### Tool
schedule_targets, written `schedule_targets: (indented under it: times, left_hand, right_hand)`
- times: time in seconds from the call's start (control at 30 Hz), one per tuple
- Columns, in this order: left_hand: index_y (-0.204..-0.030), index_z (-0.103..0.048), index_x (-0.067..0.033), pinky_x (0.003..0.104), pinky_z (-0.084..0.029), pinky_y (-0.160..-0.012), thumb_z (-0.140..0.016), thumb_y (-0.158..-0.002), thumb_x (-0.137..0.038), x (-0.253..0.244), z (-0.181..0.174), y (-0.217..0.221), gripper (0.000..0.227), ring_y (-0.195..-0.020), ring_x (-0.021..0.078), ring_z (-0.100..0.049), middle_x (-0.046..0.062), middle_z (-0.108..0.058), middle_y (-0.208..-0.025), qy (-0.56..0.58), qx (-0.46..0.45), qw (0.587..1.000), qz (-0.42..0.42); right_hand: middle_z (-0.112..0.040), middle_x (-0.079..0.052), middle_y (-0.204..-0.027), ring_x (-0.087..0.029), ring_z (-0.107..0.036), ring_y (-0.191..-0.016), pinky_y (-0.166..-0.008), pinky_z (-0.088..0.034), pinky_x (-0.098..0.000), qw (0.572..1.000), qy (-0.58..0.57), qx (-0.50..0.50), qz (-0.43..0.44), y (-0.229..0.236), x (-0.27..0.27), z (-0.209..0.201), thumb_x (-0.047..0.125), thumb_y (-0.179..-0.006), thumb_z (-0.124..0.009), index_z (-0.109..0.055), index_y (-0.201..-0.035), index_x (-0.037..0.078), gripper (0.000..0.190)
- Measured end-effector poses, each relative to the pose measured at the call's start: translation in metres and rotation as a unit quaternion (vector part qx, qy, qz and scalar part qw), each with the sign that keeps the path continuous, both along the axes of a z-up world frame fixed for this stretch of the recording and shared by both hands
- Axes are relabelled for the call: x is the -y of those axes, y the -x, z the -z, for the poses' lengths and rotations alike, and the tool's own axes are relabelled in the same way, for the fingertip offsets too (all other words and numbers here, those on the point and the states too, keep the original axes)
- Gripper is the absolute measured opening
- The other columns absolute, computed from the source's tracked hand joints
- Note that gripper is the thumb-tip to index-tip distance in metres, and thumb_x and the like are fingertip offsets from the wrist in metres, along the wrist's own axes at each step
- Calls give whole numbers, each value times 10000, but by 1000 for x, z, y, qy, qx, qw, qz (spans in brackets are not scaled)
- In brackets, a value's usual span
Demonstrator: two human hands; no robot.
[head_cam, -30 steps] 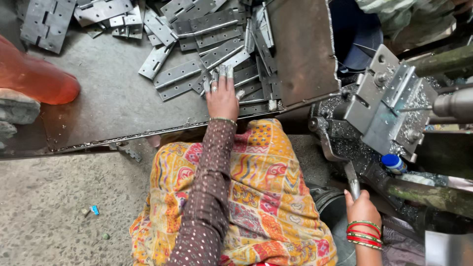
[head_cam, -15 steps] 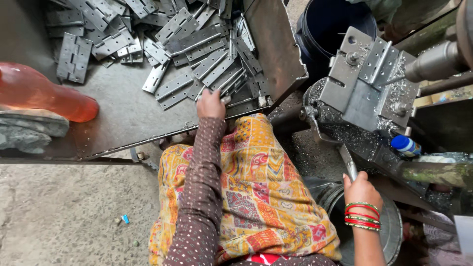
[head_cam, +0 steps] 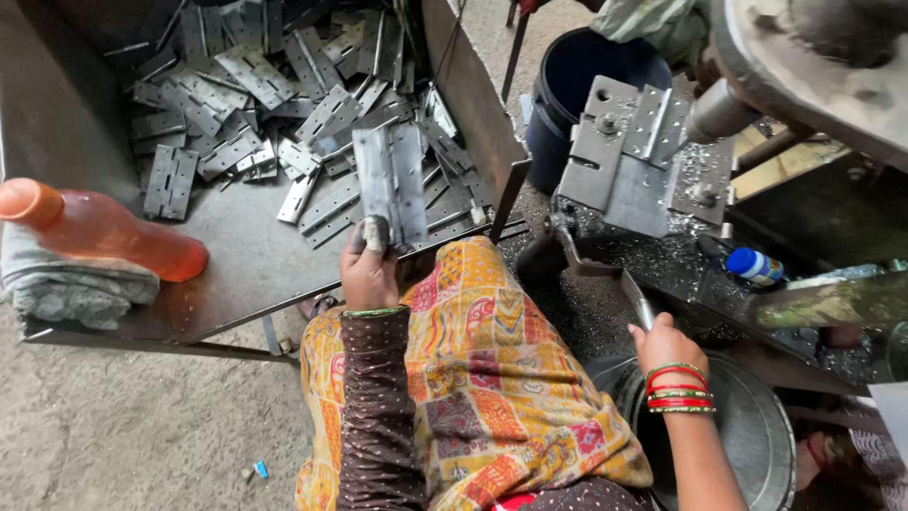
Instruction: The person repeatedly picks up metal hinge pieces from a tray, places them into a manual punching machine, and operates the lever to punch holes. The processed pieces are then returned to the tray.
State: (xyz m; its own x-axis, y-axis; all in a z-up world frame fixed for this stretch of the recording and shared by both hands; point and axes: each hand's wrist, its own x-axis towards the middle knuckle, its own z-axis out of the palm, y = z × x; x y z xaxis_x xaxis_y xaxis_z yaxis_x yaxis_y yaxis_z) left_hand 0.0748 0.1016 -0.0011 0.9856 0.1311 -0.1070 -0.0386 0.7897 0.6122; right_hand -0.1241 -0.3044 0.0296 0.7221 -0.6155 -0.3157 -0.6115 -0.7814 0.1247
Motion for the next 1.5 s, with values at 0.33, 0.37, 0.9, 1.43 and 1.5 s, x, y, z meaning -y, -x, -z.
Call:
schedule_targets:
  times: [0.33, 0.37, 0.9, 1.43, 1.5]
  left_hand:
    - [-1255, -643, -25, 206, -542, -772, -637, -958, -36, 143, 23, -38, 297, -902, 66, -670, -5, -703, -1078, -190, -17, 972, 135]
    - [-1274, -607, -50, 174, -564, -829, -612, -909, 25, 149, 33, -38, 372, -962, 39, -706, -36, -717, -1129, -316, -7, 939, 133]
    - [-1219, -670, 11, 264, -527, -644, -668, -978, -143, 154, 0, -31, 286, -764, 106, -630, 27, -703, -971, -117, -76, 983, 120]
    - [-1320, -619, 34, 307, -489, -931, -663, -986, -341, 265, -22, 31, 505, -1077, 176, -621, 131, -713, -1203, -336, 18, 889, 311]
    - [-1402, -566, -13, 332, -494, -941, -626, -996, -394, 267, -48, 49, 560, -1091, 219, -629, 158, -697, -1220, -392, -16, 866, 311]
  right_hand:
    - [-751, -237, -953, -435, -736, -932, -806, -589, -530, 998, -58, 14, -22, 3, 8, 6, 578, -951, -565, -560, -1116, 48, 555]
    - [-749, -234, -955, -437, -732, -936, -806, -588, -531, 998, -59, 22, -17, 1, 9, 6, 579, -946, -570, -561, -1111, 53, 552]
    - [-752, -229, -911, -424, -741, -898, -793, -591, -525, 995, -88, 41, -17, 3, 4, 2, 541, -955, -578, -565, -1101, 50, 512]
    - [-739, -234, -858, -422, -736, -869, -774, -588, -528, 992, -121, 43, -8, 1, 6, 4, 493, -952, -598, -548, -1101, 27, 492]
    - [-733, -243, -881, -434, -722, -889, -792, -578, -534, 990, -135, 44, -12, 3, 9, 3, 508, -939, -608, -546, -1096, 22, 515]
